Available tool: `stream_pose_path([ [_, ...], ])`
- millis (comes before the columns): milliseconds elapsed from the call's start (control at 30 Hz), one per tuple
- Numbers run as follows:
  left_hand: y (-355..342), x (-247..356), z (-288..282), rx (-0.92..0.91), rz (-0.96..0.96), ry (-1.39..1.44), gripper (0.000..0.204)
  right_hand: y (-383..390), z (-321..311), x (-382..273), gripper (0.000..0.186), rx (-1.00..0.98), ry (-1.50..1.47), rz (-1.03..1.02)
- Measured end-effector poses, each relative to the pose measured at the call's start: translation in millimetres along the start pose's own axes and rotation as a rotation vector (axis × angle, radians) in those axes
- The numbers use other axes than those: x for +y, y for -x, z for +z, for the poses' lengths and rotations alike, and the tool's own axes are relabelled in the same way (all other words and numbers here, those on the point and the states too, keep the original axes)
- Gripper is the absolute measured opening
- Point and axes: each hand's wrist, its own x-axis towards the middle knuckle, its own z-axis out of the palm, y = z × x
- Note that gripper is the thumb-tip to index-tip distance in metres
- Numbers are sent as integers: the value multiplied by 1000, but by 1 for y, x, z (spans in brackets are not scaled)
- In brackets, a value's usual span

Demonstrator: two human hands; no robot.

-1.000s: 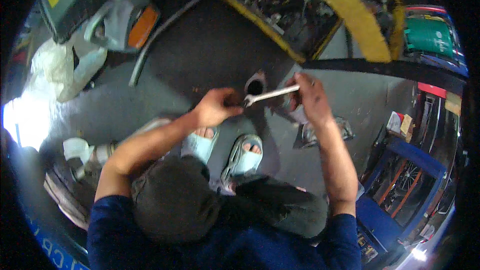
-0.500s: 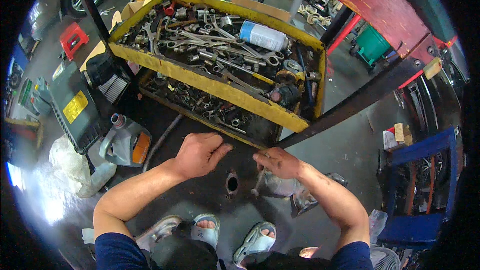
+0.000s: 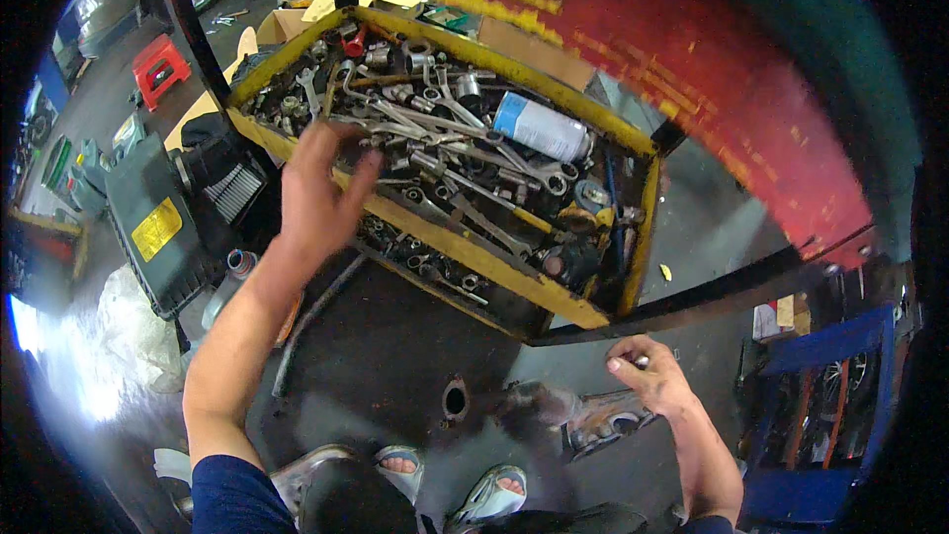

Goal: The person sits on the garage floor and uses a wrench to tighten bolts on a removed exhaust manifold. They retrieve a bolt and a wrench from a nearby tool cart, fasten the manifold, then stand and spray a cleaning agent onto the part.

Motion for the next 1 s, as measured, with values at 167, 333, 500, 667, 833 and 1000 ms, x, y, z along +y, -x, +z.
stream_pose_path([
  [167,-55,-53,2,-16,-344,44,26,21,-20,-28,70,288,-183,-239],
  [333,-68,-77,1,-166,-372,-105,26,27,-21,-62,69,406,-229,-280],
  [500,-72,-100,-6,-236,-366,-135,24,32,-25,-86,49,490,-77,-345],
  [667,-82,-119,5,-287,-245,-211,29,31,-22,-94,41,561,40,-427],
  [833,-88,-128,5,-252,-299,-259,29,31,-22,-94,39,546,46,-408],
  [1000,-94,-133,0,-316,-386,-253,27,32,-23,-98,36,554,134,-394],
])
